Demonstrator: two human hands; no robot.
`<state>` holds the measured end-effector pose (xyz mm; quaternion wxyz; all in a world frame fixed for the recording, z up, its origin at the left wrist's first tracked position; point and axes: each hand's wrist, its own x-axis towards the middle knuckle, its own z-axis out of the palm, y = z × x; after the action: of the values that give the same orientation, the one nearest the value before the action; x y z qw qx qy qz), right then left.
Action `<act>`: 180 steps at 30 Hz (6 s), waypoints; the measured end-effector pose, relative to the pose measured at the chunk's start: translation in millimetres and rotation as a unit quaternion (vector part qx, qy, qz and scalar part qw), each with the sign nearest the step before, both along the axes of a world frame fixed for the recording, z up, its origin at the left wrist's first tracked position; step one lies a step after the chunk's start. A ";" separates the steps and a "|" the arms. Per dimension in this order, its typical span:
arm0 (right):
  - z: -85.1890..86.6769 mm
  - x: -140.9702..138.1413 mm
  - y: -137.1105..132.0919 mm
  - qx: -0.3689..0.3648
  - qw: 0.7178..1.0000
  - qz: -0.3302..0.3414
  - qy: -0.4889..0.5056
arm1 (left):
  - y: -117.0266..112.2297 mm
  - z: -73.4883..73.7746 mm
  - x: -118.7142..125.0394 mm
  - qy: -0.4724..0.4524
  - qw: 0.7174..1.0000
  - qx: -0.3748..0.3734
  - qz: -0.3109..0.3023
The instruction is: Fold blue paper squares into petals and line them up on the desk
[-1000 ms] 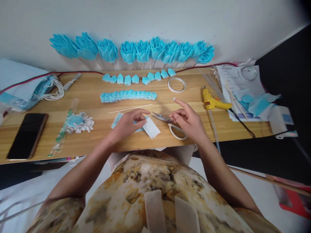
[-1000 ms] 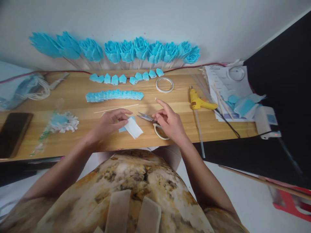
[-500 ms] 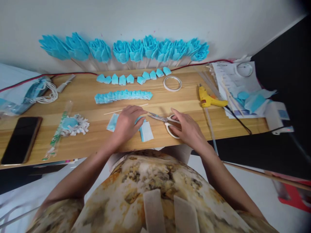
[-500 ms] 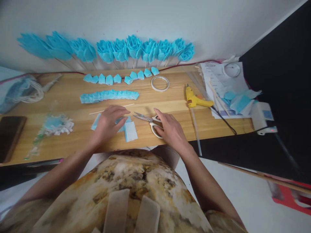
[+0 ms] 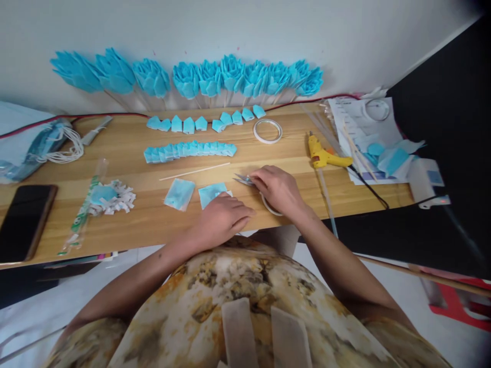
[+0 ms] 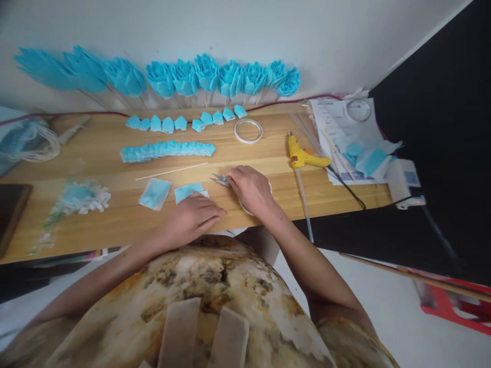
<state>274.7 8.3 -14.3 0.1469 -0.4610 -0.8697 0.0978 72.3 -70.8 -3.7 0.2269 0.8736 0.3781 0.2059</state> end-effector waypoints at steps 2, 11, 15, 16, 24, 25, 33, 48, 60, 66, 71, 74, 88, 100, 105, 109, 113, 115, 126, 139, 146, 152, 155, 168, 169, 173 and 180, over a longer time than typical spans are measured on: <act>0.5 -4.5 2.2 0.003 0.999 -0.003 -0.041 | -3.7 -0.6 1.0 0.016 0.999 -0.028 -0.033; 6.1 -13.0 5.4 0.001 0.992 0.014 -0.128 | -7.0 -1.3 -1.2 0.022 0.996 -0.069 -0.061; -5.9 -8.8 9.8 -0.016 0.999 -0.006 -0.044 | -4.9 -1.1 -1.4 -0.003 0.998 -0.058 -0.039; -9.6 -7.3 11.1 -0.023 1.000 -0.012 -0.017 | -4.2 -1.1 -1.9 -0.016 0.998 -0.052 -0.028; -25.4 0.9 18.3 -0.063 0.985 -0.006 0.161 | -0.5 1.8 -10.7 -0.074 0.997 -0.001 0.015; -24.9 1.3 18.1 -0.078 0.979 -0.010 0.190 | -0.3 2.0 -11.2 -0.079 0.997 0.000 0.024; 5.5 -8.5 -3.2 -0.253 0.885 -0.002 0.391 | 12.3 4.0 -8.7 -0.221 0.937 -0.091 0.254; 13.4 -14.3 -16.4 -0.244 0.896 0.021 0.370 | 14.4 16.2 0.4 -0.266 0.925 -0.071 0.262; 20.0 -15.1 -20.0 -0.331 0.821 -0.024 0.464 | 21.8 15.2 0.8 -0.374 0.853 -0.210 0.296; 19.6 -15.8 -23.5 -0.175 0.895 -0.037 0.410 | 20.7 17.4 -4.8 -0.436 0.807 -0.264 0.299; 31.9 -23.1 -32.9 -0.004 0.944 0.043 0.328 | 16.6 18.8 -9.1 -0.471 0.777 -0.319 0.270; 34.6 -25.5 -35.0 0.001 0.945 0.037 0.326 | 14.6 18.2 -11.0 -0.487 0.768 -0.331 0.251; 38.7 -42.1 -48.0 -0.122 0.922 0.011 0.367 | 2.3 21.0 -9.7 -0.485 0.796 -0.262 0.249; 36.9 -39.7 -48.9 -0.097 0.920 -0.005 0.380 | 0.0 17.6 -19.9 -0.455 0.816 -0.184 0.304; 34.8 -40.0 -48.5 -0.069 0.931 0.025 0.358 | 2.3 17.3 -19.1 -0.401 0.847 -0.218 0.271; 31.7 -39.6 -45.8 -0.031 0.935 0.049 0.349 | 8.0 15.3 -19.2 -0.414 0.830 -0.288 0.237; 30.2 -38.0 -41.3 -0.015 0.937 0.055 0.345 | 13.0 14.7 -18.1 -0.440 0.814 -0.308 0.221; 30.5 -37.4 -38.8 -0.012 0.938 0.059 0.342 | 14.8 15.2 -17.9 -0.448 0.809 -0.313 0.216; 26.9 -40.7 -32.3 -0.046 0.952 0.028 0.302 | 20.6 19.5 -23.6 -0.405 0.813 -0.339 0.243; 10.0 44.4 -26.3 0.008 1.000 -0.026 0.001 | 31.0 13.1 -42.8 -0.410 0.805 -0.265 0.337; -9.1 42.8 -48.7 0.039 0.992 -0.105 -0.064 | 36.9 6.9 -42.3 -0.412 0.809 -0.267 0.325; -7.0 61.4 -22.1 0.056 0.983 -0.176 -0.009 | 36.3 12.6 -36.8 -0.399 0.819 -0.268 0.314; 8.2 31.4 -20.4 0.070 0.988 -0.069 0.122 | 30.7 15.8 -33.3 -0.382 0.841 -0.226 0.310; 29.6 -63.9 -34.9 0.001 0.953 0.060 0.297 | 2.8 11.3 -36.5 -0.300 0.896 -0.020 0.327; 29.2 -63.0 -34.5 -0.002 0.952 0.059 0.299 | 2.5 11.6 -38.2 -0.300 0.895 -0.020 0.331; 26.7 -51.3 -34.0 -0.013 0.954 0.041 0.297 | 0.5 15.0 -66.3 -0.284 0.875 -0.027 0.392; 5.1 -12.8 -42.6 -0.021 0.956 -0.045 0.289 | -18.7 17.3 -180.3 -0.191 0.793 0.033 0.578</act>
<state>261.9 -34.3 -9.2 0.3870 -0.4548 -0.7659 0.2381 -108.0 -89.5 13.6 0.1045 0.4424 0.7541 0.4741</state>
